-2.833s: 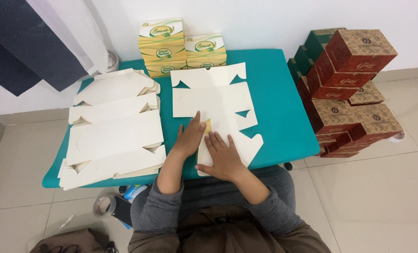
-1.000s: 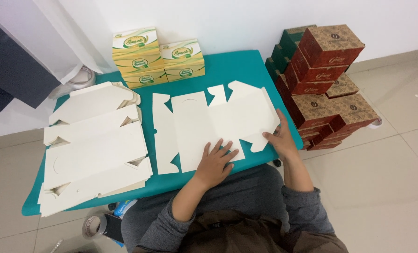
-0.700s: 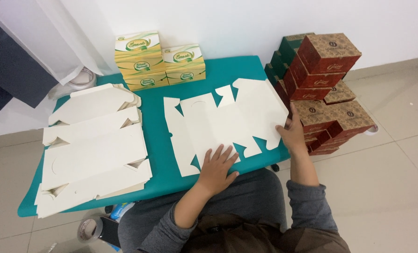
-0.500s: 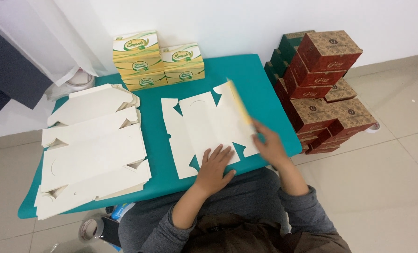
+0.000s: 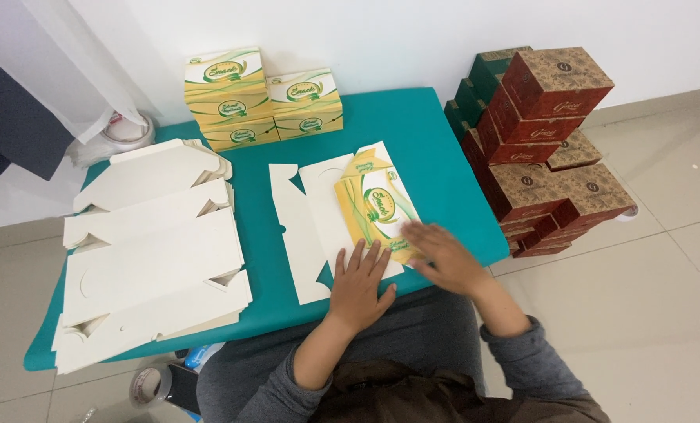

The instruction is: The person assembles a flat cardboard box by folding the side flaps and inserting the lid. The finished box is placed on a stack of similar boxes on the table.

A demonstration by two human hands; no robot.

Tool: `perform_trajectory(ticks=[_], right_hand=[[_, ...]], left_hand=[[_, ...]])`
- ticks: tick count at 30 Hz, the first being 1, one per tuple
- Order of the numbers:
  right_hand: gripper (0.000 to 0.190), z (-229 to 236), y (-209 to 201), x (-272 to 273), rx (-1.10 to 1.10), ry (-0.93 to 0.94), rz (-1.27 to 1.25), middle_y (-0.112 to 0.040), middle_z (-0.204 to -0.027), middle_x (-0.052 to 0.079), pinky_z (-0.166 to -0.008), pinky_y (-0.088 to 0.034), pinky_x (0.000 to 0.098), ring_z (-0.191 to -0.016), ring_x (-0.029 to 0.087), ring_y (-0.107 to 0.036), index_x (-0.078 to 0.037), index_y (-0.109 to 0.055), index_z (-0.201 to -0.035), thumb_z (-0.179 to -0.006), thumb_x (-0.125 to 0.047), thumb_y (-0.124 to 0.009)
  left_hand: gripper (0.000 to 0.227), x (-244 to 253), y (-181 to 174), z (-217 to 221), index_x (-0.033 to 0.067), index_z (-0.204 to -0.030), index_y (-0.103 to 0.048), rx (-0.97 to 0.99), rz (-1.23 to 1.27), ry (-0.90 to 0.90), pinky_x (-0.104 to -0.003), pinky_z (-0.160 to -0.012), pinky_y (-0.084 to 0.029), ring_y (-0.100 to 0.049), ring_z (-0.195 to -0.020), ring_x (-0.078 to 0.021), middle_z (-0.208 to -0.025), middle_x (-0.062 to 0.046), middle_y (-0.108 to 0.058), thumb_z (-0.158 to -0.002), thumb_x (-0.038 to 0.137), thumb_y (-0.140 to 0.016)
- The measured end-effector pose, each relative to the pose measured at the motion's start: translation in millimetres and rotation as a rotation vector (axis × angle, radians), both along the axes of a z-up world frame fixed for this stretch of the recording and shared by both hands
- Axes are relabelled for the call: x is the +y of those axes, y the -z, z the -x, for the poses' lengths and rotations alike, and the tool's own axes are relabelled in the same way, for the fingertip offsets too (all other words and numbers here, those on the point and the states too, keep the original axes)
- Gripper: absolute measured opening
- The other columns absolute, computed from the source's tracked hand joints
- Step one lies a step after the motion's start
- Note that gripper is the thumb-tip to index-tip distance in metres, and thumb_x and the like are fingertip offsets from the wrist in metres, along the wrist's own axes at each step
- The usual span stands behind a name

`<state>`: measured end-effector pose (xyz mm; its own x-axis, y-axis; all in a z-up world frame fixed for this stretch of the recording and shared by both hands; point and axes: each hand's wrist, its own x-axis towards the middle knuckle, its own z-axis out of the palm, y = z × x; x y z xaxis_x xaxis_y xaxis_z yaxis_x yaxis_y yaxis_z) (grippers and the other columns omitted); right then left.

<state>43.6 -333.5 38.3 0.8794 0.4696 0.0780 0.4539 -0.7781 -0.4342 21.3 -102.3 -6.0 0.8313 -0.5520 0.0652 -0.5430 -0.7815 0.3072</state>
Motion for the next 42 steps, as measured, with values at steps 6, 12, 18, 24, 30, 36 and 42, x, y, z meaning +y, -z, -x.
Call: perform_trajectory(ticks=[6,12,18,24,30,36,42], right_hand=[[0.056,-16,-3,-33,-0.014,-0.058,0.209,-0.038,-0.163,0.003,-0.121,-0.017,0.0624,-0.151,0.033,-0.029,-0.025,-0.040,-0.157,-0.105,-0.045,-0.039],[0.059,-91,12,-33,-0.017,-0.020,0.258,-0.027,-0.167,-0.003,-0.124,-0.013,0.0639,-0.154,0.031,-0.022,-0.028,-0.027,-0.162,-0.108,-0.051,-0.033],[0.073,-147,22,-29,0.094,-0.031,0.271,-0.003,-0.171,-0.005,-0.126,0.002,0.0558,-0.158,0.024,0.006,-0.029,-0.006,-0.163,-0.100,-0.061,-0.024],[0.073,-101,25,-44,-0.008,-0.121,0.305,-0.010,-0.171,-0.001,-0.124,0.001,0.0544,-0.158,0.026,0.000,-0.024,-0.008,-0.164,-0.102,-0.059,-0.027],[0.075,-20,18,-46,0.002,-0.034,0.299,-0.025,-0.168,-0.006,-0.122,-0.017,0.0629,-0.154,0.028,-0.021,-0.033,-0.024,-0.162,-0.098,-0.069,-0.038],[0.109,-3,31,20,-0.304,0.302,0.289,-0.058,-0.140,0.013,-0.106,-0.045,0.0547,-0.136,0.031,-0.052,-0.012,-0.029,-0.161,-0.080,-0.079,-0.059],[0.071,-13,30,28,-0.227,0.531,0.091,-0.073,-0.117,0.016,-0.091,-0.056,0.0484,-0.113,0.033,-0.070,-0.010,-0.049,-0.151,-0.089,-0.039,-0.067]], left_hand=[[0.069,0,-13,3,0.0179,-0.161,-0.029,0.027,-0.066,0.007,-0.066,-0.119,-0.007,-0.014,-0.154,-0.0400,-0.167,-0.015,-0.025,-0.100,0.049,-0.036],[0.069,-2,-25,4,0.0203,-0.162,-0.026,0.088,-0.134,-0.008,-0.063,-0.121,-0.006,-0.010,-0.156,-0.0364,-0.168,-0.011,-0.022,-0.101,0.051,-0.031],[0.066,1,21,1,0.0142,-0.154,-0.044,-0.397,0.100,-0.005,-0.062,-0.117,-0.022,-0.033,-0.149,-0.0368,-0.160,-0.010,-0.041,-0.099,0.050,-0.048],[0.066,0,20,2,0.0141,-0.155,-0.042,-0.372,0.091,-0.007,-0.062,-0.118,-0.020,-0.030,-0.149,-0.0363,-0.161,-0.010,-0.040,-0.100,0.050,-0.046],[0.070,0,-16,4,0.0188,-0.162,-0.025,0.028,-0.094,-0.004,-0.065,-0.120,-0.008,-0.013,-0.155,-0.0390,-0.167,-0.014,-0.024,-0.101,0.051,-0.033],[0.073,7,-10,13,0.0137,-0.163,-0.026,-0.142,0.263,-0.054,-0.065,-0.119,-0.009,-0.018,-0.154,-0.0399,-0.165,-0.018,-0.027,-0.100,0.044,-0.048],[0.076,74,-26,26,0.0098,-0.157,-0.038,-0.400,0.304,-0.381,-0.063,-0.119,-0.007,-0.022,-0.153,-0.0400,-0.160,-0.019,-0.036,-0.091,0.036,-0.063]])
